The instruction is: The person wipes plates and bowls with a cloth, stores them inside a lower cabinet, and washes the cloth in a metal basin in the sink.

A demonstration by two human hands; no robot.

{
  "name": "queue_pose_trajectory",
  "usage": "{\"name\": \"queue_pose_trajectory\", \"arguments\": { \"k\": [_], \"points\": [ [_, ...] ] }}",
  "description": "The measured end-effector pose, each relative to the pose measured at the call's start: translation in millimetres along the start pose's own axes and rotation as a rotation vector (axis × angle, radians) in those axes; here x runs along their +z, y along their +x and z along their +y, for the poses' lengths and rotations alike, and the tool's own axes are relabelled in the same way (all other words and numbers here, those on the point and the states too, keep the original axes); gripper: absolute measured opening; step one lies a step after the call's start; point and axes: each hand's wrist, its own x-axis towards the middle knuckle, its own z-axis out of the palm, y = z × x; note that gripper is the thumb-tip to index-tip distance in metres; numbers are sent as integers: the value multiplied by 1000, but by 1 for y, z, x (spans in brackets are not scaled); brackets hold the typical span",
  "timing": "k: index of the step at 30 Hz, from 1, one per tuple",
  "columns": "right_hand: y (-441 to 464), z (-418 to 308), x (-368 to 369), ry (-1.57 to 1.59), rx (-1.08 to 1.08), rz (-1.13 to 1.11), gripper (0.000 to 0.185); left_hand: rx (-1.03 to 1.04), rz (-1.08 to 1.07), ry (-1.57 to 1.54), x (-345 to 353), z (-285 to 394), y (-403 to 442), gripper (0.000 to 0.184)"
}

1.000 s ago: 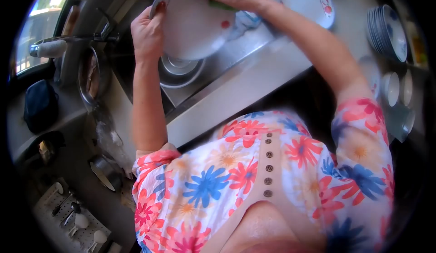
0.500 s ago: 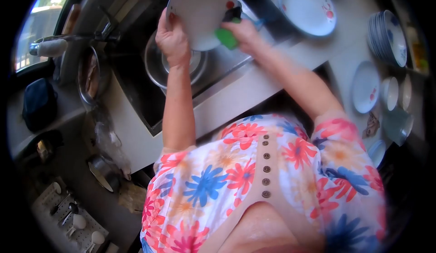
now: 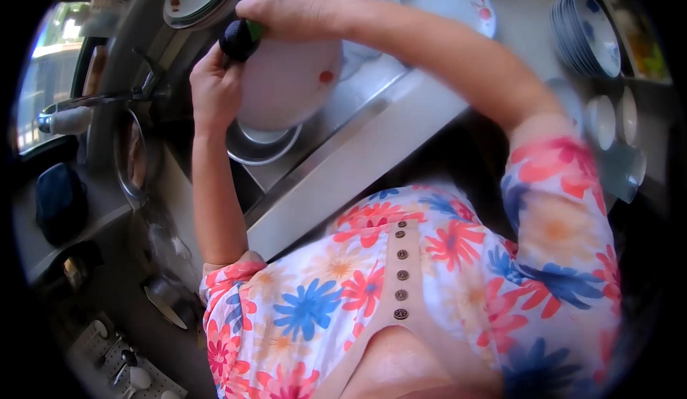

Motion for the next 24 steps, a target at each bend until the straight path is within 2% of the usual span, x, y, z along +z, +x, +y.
{"name": "queue_pose_trajectory", "arguments": {
  "k": [1, 3, 5, 7, 8, 11, 12, 13, 14, 16, 17, 19, 21, 22, 23, 24],
  "points": [
    [-6, 10, 4, 113, 45, 48, 19, 16, 54, -81, 1, 0, 0, 22],
    [-27, 37, 31, 316, 272, 146, 23, 30, 145, -209, -3, 0, 3, 22],
    [-52, 23, 75, 1207, 661, 290, 23, 30, 243, -303, -2, 9, 4, 22],
    [-58, -10, 93, 1643, 912, 507, 21, 78, 365, -373, 10, -1, 12, 20],
    [-58, -21, 97, 1856, 1066, 470, 22, 91, 436, -397, 19, -7, 13, 20],
    [-56, -27, 111, 2051, 1131, 548, 21, 145, 676, -444, 47, -22, 6, 20],
    [-60, -19, 106, 1972, 1088, 483, 19, 160, 698, -462, 54, -25, 2, 21],
    [-62, -10, 106, 1764, 1048, 565, 16, 143, 687, -577, 60, -29, -2, 14],
    [-67, -11, 81, 1687, 1069, 472, 13, 19, 601, -582, 54, -27, -9, 13],
    [-71, 12, 62, 1401, 909, 300, 12, -211, 409, -524, 35, -14, -20, 15],
    [-71, 28, 58, 1111, 809, 176, 18, -149, 350, -531, 26, -15, -12, 16],
    [-61, 44, 44, 503, 459, 5, 22, -232, 133, -280, 8, -19, -3, 20],
    [-40, 41, 32, 91, 94, -21, 24, -201, -34, -70, 7, -20, 4, 20],
    [-36, 26, 14, 198, 134, -105, 15, -174, -83, -26, 10, -21, 5, 20],
    [-24, 17, 1, 76, 158, -236, 16, -143, -131, 15, 11, -21, 6, 20],
    [-18, 17, -5, 117, 143, -233, 16, -141, -70, -10, 12, -18, 4, 20]
  ]
}}
